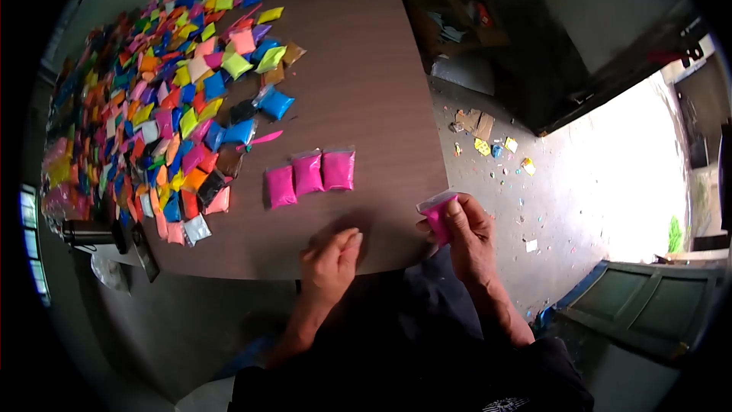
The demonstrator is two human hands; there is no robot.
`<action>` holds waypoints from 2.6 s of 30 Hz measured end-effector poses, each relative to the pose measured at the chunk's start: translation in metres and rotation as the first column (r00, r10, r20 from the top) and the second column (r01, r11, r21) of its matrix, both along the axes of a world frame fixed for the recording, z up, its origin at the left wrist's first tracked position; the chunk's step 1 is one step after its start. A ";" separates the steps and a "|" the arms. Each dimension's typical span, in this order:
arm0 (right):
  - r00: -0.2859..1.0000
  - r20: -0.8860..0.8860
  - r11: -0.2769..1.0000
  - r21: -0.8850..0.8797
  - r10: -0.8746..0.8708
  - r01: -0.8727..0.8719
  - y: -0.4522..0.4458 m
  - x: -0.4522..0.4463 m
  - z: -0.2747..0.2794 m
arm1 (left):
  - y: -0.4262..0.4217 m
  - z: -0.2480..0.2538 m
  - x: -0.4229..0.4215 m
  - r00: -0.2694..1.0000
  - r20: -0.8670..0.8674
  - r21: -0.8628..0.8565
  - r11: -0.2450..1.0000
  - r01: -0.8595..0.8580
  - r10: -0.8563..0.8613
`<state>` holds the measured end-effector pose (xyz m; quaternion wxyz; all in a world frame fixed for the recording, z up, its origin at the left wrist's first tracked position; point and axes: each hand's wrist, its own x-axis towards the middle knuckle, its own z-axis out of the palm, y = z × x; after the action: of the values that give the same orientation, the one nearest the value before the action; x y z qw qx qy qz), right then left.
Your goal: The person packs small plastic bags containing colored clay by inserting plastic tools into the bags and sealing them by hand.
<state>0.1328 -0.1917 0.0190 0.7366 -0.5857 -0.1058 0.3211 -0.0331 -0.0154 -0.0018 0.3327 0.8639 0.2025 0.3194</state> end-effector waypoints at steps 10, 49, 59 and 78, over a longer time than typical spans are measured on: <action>0.976 0.099 0.976 -0.120 0.192 -0.180 0.055 -0.023 -0.003 | 0.055 -0.015 -0.043 0.973 -0.024 -0.029 0.972 -0.232 0.231; 0.959 0.240 0.989 -0.044 0.149 -0.142 0.107 -0.052 -0.008 | 0.076 0.019 -0.069 0.916 -0.051 0.276 0.887 -0.370 0.398; 0.890 0.424 0.985 -0.027 0.166 -0.171 0.125 -0.074 -0.016 | 0.030 0.006 -0.020 0.985 0.122 -0.651 0.759 -0.015 0.124; 0.844 0.497 0.976 -0.028 0.199 -0.214 0.123 -0.069 -0.016 | 0.030 0.000 -0.009 0.953 0.127 -0.657 0.743 -0.129 0.277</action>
<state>0.0637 -0.0687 0.0033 0.6539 -0.6231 -0.3588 0.2354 -0.0417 0.0149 -0.0016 0.5903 0.6307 0.3550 0.3573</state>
